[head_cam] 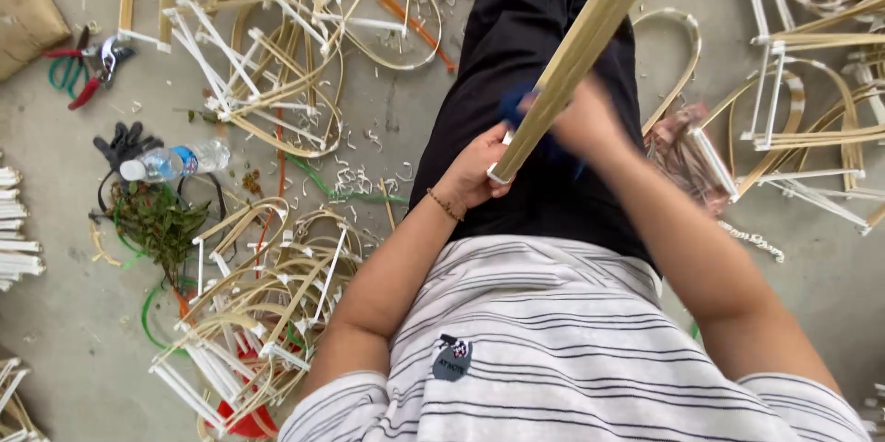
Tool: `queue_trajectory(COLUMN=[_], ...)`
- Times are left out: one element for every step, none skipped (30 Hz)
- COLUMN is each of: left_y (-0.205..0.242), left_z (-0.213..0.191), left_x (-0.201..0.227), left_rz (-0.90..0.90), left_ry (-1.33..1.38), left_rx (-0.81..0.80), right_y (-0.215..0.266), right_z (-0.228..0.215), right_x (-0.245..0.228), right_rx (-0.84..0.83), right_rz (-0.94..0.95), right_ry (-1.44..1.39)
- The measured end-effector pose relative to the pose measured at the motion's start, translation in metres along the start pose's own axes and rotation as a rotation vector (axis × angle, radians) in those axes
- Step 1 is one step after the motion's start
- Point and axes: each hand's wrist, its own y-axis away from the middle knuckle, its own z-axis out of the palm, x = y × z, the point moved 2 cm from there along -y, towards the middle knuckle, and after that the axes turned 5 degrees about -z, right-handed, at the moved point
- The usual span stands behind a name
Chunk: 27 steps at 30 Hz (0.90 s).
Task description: Assemble and trim bamboo or wooden furniture components using hand tools.
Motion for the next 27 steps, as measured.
queue_trajectory(left_y=[0.002,0.003,0.008,0.009,0.009,0.010,0.013,0.017,0.018,0.007,0.005,0.003,0.009,0.015,0.020,0.022,0.025,0.027,0.025,0.023,0.023,0.021,0.024,0.026,0.028,0.030,0.031], left_z=[0.003,0.006,0.008,0.005,0.006,0.008,0.015,0.020,0.024,0.023,0.018,0.013,0.016,0.020,0.023,0.025,0.027,0.029,0.027,0.026,0.025,0.029,0.032,0.035,0.035,0.036,0.038], left_x=[0.002,0.004,0.001,0.001,0.000,0.001,0.002,0.003,0.005,0.013,0.007,0.002,0.005,0.009,0.015,0.017,0.019,0.022,0.022,0.021,0.016,0.017,0.016,0.015,0.010,0.005,0.004], left_rz=[-0.001,0.029,0.049,0.038,0.047,0.056,0.063,0.042,0.035,0.057,0.031,0.005,-0.003,-0.002,0.006,0.004,-0.011,-0.027,-0.024,-0.028,-0.032,-0.030,-0.051,-0.073,-0.072,-0.062,-0.046], left_ry=[0.000,-0.016,-0.023,-0.015,-0.022,-0.029,-0.044,-0.044,-0.042,-0.054,-0.050,-0.045,-0.038,0.006,0.044,0.047,0.068,0.088,0.081,0.059,0.044,0.043,0.027,0.011,0.003,-0.014,-0.038], left_rx=[-0.003,-0.036,-0.060,-0.055,-0.120,-0.186,-0.200,-0.144,-0.086,-0.098,-0.051,-0.003,0.000,-0.068,-0.138,-0.137,-0.175,-0.213,-0.221,-0.245,-0.263,-0.265,-0.286,-0.307,-0.303,-0.392,-0.482], right_y=[0.018,0.039,0.065,0.053,0.046,0.040,0.043,0.043,0.040,0.046,0.065,0.084,0.089,0.099,0.106,0.125,0.147,0.169,0.192,0.208,0.228,0.193,0.163,0.132,0.115,0.096,0.074], right_z=[0.012,0.028,0.043,0.038,0.031,0.024,0.027,0.029,0.036,0.033,0.030,0.028,0.004,-0.019,-0.042,-0.052,-0.063,-0.076,-0.071,-0.069,-0.066,-0.068,-0.070,-0.071,-0.064,-0.057,-0.050], right_x=[0.019,0.043,0.061,0.075,0.092,0.108,0.100,0.090,0.084,0.078,0.057,0.037,0.045,0.056,0.069,0.086,0.104,0.121,0.130,0.141,0.145,0.130,0.110,0.089,0.080,0.069,0.061], right_rx=[-0.001,-0.080,-0.169,-0.180,-0.247,-0.315,-0.296,-0.291,-0.289,-0.272,-0.415,-0.557,-0.565,-0.639,-0.703,-0.707,-0.750,-0.791,-0.780,-0.785,-0.764,-0.762,-0.576,-0.346,-0.339,-0.199,-0.049], right_rz=[0.000,0.245,0.500,0.509,0.768,1.026,1.017,0.950,0.870,0.848,0.767,0.679,0.687,0.967,1.237,1.238,1.335,1.428,1.426,1.002,0.556,0.555,0.788,0.980,0.978,0.944,0.887], right_ry=[0.003,-0.236,-0.487,-0.490,-0.619,-0.749,-0.740,-0.675,-0.613,-0.606,-0.760,-0.912,-0.914,-0.827,-0.724,-0.723,-0.588,-0.449,-0.446,-0.077,0.258,0.260,-0.280,-0.820,-0.826,-1.094,-1.358])
